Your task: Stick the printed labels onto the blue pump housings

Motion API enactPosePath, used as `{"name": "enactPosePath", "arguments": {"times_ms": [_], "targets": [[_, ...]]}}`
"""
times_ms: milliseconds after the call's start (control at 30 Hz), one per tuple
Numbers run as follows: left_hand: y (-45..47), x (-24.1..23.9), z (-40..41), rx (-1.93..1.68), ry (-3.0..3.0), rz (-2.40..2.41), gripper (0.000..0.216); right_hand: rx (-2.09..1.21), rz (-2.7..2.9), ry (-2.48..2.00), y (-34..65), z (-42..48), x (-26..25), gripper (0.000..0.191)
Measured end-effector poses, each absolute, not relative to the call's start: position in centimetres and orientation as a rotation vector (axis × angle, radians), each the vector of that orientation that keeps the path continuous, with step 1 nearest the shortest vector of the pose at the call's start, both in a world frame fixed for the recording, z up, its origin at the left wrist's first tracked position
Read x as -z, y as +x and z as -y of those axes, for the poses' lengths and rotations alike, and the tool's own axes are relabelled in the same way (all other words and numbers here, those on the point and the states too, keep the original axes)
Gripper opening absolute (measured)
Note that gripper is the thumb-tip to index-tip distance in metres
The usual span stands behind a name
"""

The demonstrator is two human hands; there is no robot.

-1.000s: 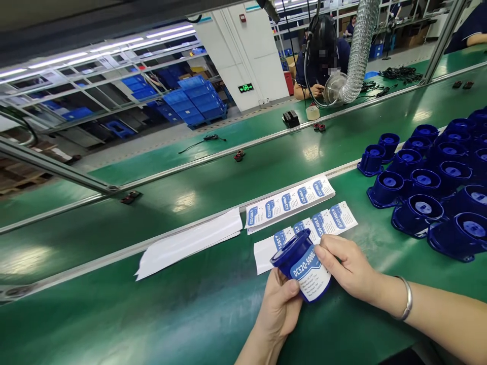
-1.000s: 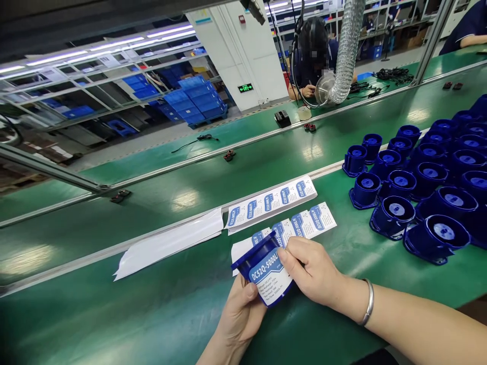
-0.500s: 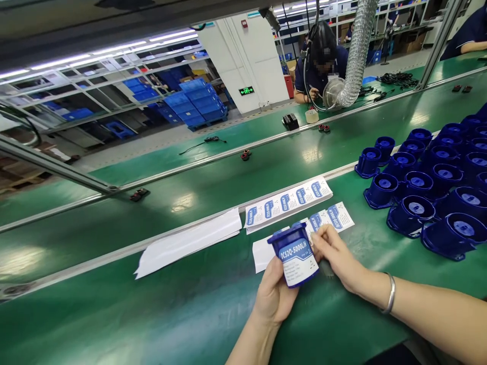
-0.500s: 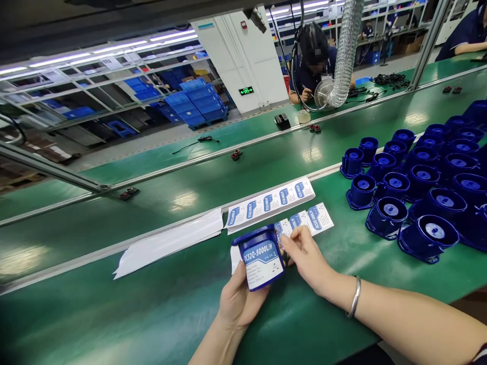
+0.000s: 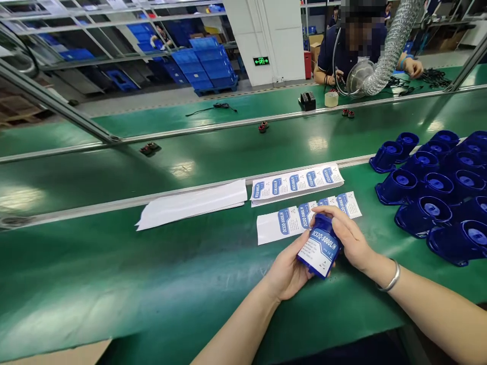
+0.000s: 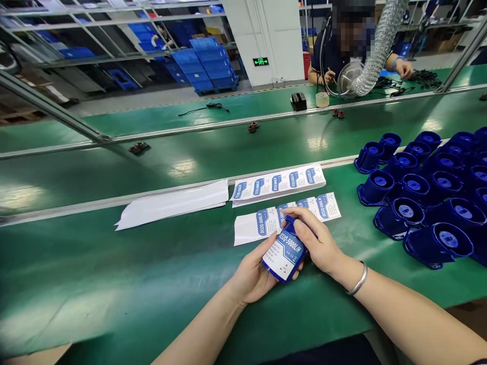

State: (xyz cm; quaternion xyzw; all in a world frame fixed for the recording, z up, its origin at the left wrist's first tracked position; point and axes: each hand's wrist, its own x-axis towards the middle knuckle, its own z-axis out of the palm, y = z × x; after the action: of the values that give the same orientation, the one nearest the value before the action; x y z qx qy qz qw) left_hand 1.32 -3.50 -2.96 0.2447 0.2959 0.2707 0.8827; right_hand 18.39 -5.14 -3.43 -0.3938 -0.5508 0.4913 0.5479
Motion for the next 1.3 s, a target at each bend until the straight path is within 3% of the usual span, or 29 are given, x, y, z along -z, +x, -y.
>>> {"name": "enactPosePath", "arguments": {"times_ms": [333,700,967,1133,1300], "targets": [[1.0,2.6,3.5,-0.58,0.862,-0.769,0.054,-1.023,1.197,-1.19,17.7,5.5,3.6,0.05],[1.1,2.5,4.1,-0.575,1.838,-1.087,0.056,-1.077,1.116,-1.361,17.8,4.8,3.2,0.064],[1.0,2.3,4.2,-0.647,1.783,-1.049,0.094,-1.046,1.209,-1.299,18.2,4.9,3.1,0.056],[1.2,1.3,3.7,-0.782,0.954,-0.915,0.05,-0.866,1.454,-1.076,18.5,5.6,3.4,0.049],[1.5,1.4,3.5,-0.63,0.503,-0.764,0.035,-0.692,1.665,-0.886,18.7,6.2,3.3,0.054]]}}
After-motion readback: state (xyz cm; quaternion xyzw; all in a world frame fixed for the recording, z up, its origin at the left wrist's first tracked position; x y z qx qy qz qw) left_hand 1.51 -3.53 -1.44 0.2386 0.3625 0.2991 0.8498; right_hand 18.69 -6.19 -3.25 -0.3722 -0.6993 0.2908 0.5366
